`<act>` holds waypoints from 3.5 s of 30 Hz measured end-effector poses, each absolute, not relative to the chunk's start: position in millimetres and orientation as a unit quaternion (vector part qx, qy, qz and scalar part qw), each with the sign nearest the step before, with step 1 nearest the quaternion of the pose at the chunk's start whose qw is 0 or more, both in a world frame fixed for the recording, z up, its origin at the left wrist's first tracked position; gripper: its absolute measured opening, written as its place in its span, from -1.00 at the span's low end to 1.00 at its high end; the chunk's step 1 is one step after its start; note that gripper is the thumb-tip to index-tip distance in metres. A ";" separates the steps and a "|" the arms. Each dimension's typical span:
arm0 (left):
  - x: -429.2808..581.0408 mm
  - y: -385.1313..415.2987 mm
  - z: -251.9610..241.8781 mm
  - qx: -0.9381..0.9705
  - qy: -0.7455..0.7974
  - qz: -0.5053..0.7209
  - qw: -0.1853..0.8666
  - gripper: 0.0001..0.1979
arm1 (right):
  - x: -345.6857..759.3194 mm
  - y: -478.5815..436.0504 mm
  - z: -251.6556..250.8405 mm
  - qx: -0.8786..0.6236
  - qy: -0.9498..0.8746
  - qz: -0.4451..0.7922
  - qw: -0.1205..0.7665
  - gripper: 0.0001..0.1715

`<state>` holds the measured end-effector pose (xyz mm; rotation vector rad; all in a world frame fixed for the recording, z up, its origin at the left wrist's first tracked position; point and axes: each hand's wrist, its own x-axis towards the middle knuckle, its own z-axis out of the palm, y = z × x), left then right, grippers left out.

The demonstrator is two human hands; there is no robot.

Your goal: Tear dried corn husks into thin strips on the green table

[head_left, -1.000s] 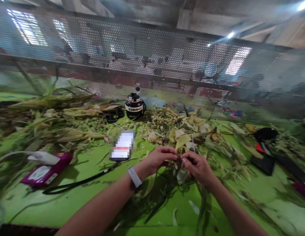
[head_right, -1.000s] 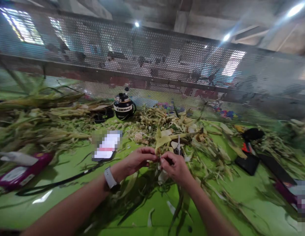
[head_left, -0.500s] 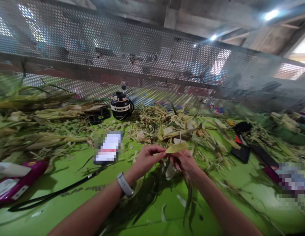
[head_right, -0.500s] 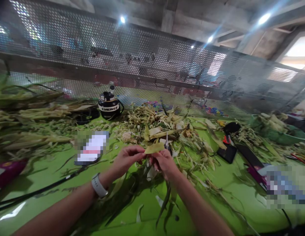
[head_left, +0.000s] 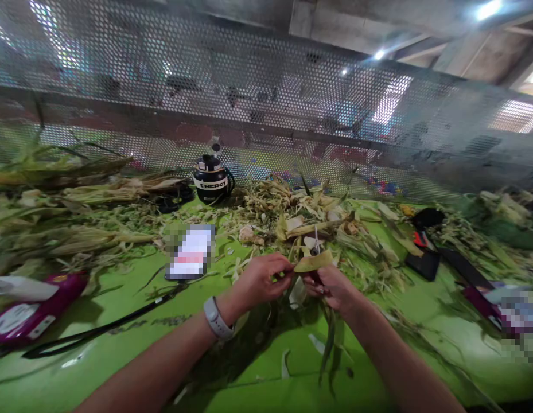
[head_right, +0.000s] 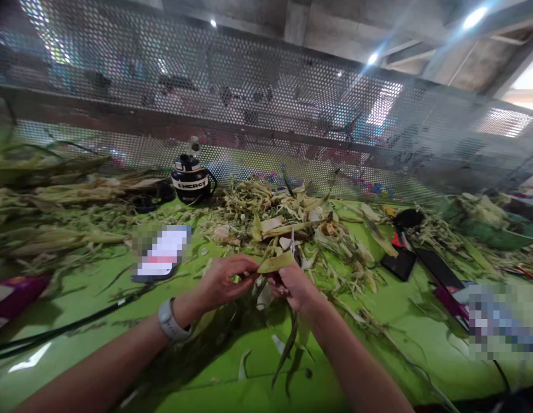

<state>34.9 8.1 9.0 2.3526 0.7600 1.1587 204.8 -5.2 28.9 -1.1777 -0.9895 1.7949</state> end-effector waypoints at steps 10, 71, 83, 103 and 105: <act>46.0 7.9 9.5 0.525 0.361 0.447 0.628 -0.82 | 203.6 -3.8 26.5 -0.516 -0.483 0.566 0.424 -0.74; 53.5 5.8 11.0 0.407 0.345 0.478 0.698 -0.82 | 201.2 0.3 0.0 -0.480 -0.661 0.334 0.471 -0.81; 50.2 4.4 11.9 0.384 0.352 0.454 0.723 -0.78 | 201.5 -5.9 11.9 -0.463 -0.682 0.309 0.475 -0.80; 50.5 10.8 12.7 0.227 0.276 0.432 0.828 -0.88 | 208.7 -3.9 16.9 -0.442 -0.675 0.323 0.495 -0.79; 48.8 12.1 16.5 0.210 0.268 0.418 0.842 -0.91 | 211.5 -2.9 18.1 -0.429 -0.694 0.317 0.482 -0.78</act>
